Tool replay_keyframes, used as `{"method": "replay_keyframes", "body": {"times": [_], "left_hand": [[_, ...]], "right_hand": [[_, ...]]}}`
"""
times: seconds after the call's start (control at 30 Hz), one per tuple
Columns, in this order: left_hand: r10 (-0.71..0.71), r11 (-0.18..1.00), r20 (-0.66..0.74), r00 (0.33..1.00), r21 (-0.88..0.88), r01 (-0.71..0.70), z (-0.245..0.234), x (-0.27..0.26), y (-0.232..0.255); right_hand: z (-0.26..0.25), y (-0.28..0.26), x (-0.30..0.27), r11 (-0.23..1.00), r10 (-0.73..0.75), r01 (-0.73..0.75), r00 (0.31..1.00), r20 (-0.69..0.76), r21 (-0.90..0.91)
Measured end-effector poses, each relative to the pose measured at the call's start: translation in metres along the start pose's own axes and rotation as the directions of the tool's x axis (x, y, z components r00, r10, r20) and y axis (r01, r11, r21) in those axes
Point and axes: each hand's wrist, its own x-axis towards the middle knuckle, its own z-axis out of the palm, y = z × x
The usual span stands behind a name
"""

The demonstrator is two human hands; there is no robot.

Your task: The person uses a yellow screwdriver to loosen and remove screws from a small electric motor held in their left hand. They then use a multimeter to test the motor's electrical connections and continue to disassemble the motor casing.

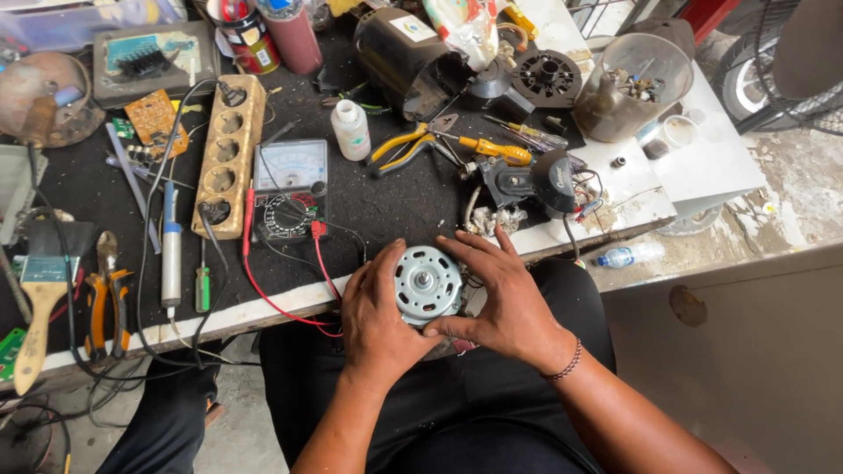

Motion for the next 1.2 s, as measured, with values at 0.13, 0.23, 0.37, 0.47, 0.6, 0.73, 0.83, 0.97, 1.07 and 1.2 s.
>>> {"method": "replay_keyframes", "body": {"times": [0.13,0.23,0.37,0.47,0.6,0.73,0.83,0.97,1.07,1.2], "left_hand": [[0.004,1.000,-0.015,1.000,0.013,-0.004,-0.002,0.003,0.003],[0.003,1.000,-0.011,1.000,0.020,-0.002,-0.007,0.005,0.009],[-0.006,1.000,-0.012,1.000,0.006,0.006,-0.008,0.005,0.013],[-0.014,1.000,-0.022,1.000,-0.001,0.014,-0.003,0.003,0.007],[-0.044,0.999,0.020,0.999,-0.012,0.044,0.000,0.000,0.005],[-0.065,0.998,0.077,0.995,-0.001,0.066,-0.003,0.002,0.007],[-0.069,0.998,0.074,0.995,-0.001,0.069,-0.002,0.003,0.007],[-0.081,0.997,0.091,0.993,-0.008,0.082,0.002,0.001,0.003],[-0.076,0.996,0.076,0.994,-0.031,0.079,0.003,-0.002,0.004],[-0.065,0.997,0.081,0.995,-0.034,0.068,0.002,-0.001,0.004]], "right_hand": [[0.000,0.001,0.000,1.000,0.006,-0.006,1.000,-0.008,-0.002],[-0.002,-0.004,0.001,0.999,0.025,-0.025,1.000,0.019,-0.025],[-0.017,-0.012,0.006,0.995,0.007,0.005,0.992,0.122,-0.096],[-0.037,-0.015,0.027,0.999,0.032,-0.032,0.984,0.177,0.001],[-0.058,0.000,0.083,0.955,0.287,-0.286,0.958,0.004,0.079],[-0.060,0.030,0.152,0.819,0.498,-0.483,0.866,0.034,0.310],[-0.043,0.057,0.201,0.545,0.646,-0.614,0.742,0.182,0.571],[-0.015,0.094,0.242,0.447,0.651,-0.646,0.710,0.271,0.619],[-0.002,0.105,0.250,0.368,0.687,-0.604,0.689,0.231,0.707],[0.007,0.113,0.261,0.305,0.725,-0.520,0.670,0.160,0.798]]}}
